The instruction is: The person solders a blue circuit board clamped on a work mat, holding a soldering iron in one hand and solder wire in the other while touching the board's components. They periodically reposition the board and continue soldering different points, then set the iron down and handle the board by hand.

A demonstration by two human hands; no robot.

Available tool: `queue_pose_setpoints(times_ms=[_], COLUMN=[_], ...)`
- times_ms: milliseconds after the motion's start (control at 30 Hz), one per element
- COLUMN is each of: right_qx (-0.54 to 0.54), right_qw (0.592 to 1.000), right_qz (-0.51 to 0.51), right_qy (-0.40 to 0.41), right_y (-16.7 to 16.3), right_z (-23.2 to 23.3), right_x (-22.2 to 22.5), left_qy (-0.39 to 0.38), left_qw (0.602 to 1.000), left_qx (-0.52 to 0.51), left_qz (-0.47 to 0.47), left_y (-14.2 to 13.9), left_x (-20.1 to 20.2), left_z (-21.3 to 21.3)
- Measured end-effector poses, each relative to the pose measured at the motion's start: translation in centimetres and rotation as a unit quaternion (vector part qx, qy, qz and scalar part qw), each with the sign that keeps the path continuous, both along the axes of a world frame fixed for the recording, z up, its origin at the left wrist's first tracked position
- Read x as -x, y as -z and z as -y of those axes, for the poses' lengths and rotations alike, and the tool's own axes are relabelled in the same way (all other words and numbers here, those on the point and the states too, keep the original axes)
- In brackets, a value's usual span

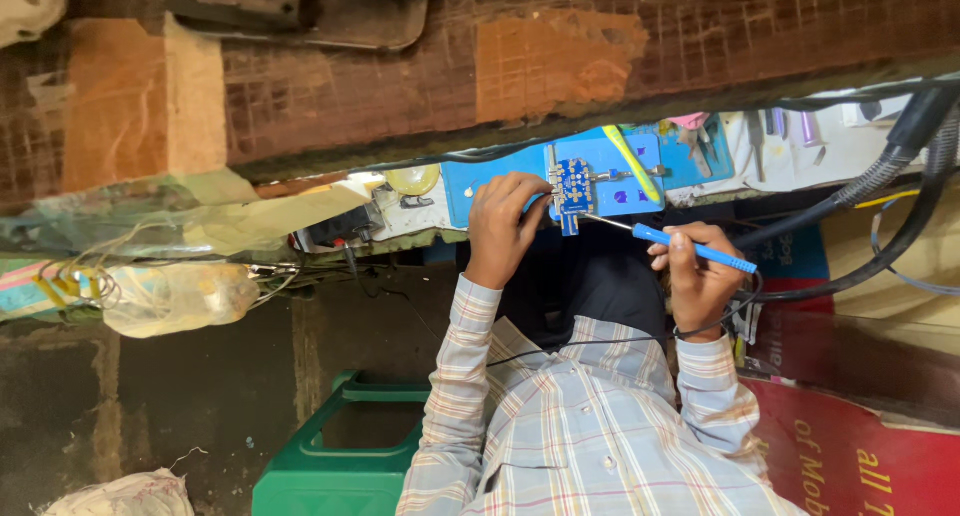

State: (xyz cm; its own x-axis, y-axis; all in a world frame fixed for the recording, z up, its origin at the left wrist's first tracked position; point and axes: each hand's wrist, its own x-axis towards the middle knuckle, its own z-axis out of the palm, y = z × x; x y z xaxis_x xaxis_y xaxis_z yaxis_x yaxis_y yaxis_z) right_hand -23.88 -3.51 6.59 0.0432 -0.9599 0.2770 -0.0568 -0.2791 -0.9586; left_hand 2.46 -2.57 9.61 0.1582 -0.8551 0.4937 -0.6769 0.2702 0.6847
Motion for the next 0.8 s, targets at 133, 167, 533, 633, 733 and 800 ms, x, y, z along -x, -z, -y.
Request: queue_pose_setpoints(times_ms=[133, 167, 533, 633, 733, 800], right_qx=[0.004, 0.004, -0.001, -0.001, 0.001, 0.002], right_qw=[1.000, 1.000, 1.000, 1.000, 1.000, 1.000], right_qz=[-0.002, 0.000, 0.015, 0.008, 0.004, -0.001], right_qy=[0.010, 0.010, 0.006, 0.009, 0.003, 0.000], right_y=[-0.16, -0.18, 0.21, 0.29, 0.34, 0.25], right_z=[0.28, 0.36, 0.49, 0.32, 0.19, 0.29], right_x=[0.01, 0.02, 0.27, 0.10, -0.27, -0.27], left_qy=[0.003, 0.002, -0.003, -0.004, -0.003, 0.000], left_qw=[1.000, 1.000, 1.000, 1.000, 1.000, 1.000], left_qx=[0.011, 0.010, 0.003, 0.003, 0.011, 0.008], left_qz=[-0.002, -0.002, -0.001, 0.004, 0.004, -0.002], left_y=[0.04, 0.04, 0.12, 0.15, 0.15, 0.12], left_x=[-0.06, -0.11, 0.02, 0.04, 0.04, 0.01], left_z=[0.01, 0.03, 0.05, 0.05, 0.00, 0.02])
